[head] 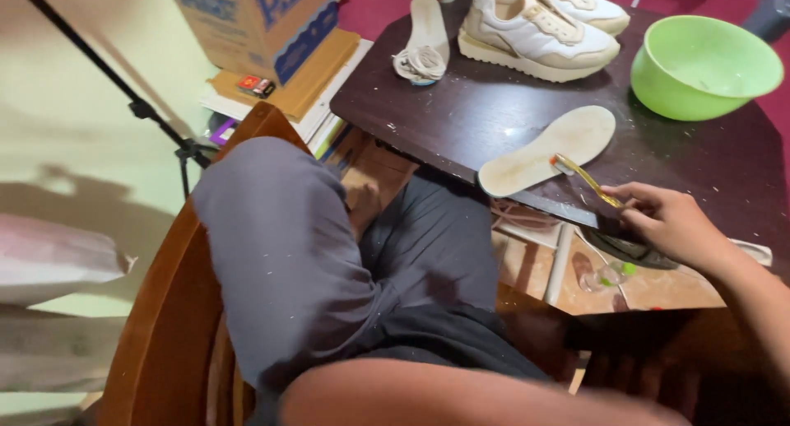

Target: The person is using a toothbrush to apply a liquid substance, likely glue or cleaner, to a shoe insole on a repair bench.

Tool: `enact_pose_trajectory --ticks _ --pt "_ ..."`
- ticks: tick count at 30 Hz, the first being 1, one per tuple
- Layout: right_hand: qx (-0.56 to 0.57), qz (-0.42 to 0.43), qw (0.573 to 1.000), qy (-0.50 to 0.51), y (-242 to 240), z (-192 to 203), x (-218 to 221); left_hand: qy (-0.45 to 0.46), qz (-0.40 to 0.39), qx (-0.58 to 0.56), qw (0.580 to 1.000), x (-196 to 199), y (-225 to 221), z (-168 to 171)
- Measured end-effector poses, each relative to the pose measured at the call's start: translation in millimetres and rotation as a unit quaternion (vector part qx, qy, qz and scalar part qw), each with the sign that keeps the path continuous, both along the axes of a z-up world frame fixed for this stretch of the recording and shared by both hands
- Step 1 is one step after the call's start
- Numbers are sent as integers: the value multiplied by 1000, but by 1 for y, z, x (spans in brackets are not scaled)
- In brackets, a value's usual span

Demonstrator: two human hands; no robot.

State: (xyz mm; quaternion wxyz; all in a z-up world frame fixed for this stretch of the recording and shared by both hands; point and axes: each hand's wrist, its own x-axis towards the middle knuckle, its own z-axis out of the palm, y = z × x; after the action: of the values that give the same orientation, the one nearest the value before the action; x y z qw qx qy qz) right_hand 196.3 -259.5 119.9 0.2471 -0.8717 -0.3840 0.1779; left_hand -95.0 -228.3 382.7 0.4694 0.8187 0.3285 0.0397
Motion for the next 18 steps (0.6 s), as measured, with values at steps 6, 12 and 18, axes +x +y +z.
enact_pose_trajectory --ticks 6,12,18 --pt "-33 -10 999 -25 -2 -4 2 98 -14 17 995 -98 194 -149" --pt "-43 -49 997 35 3 23 -18 -261 239 279 893 -186 275 -292" --pt "-47 -30 996 72 6 12 -11 22 495 19 868 -217 248 -372"
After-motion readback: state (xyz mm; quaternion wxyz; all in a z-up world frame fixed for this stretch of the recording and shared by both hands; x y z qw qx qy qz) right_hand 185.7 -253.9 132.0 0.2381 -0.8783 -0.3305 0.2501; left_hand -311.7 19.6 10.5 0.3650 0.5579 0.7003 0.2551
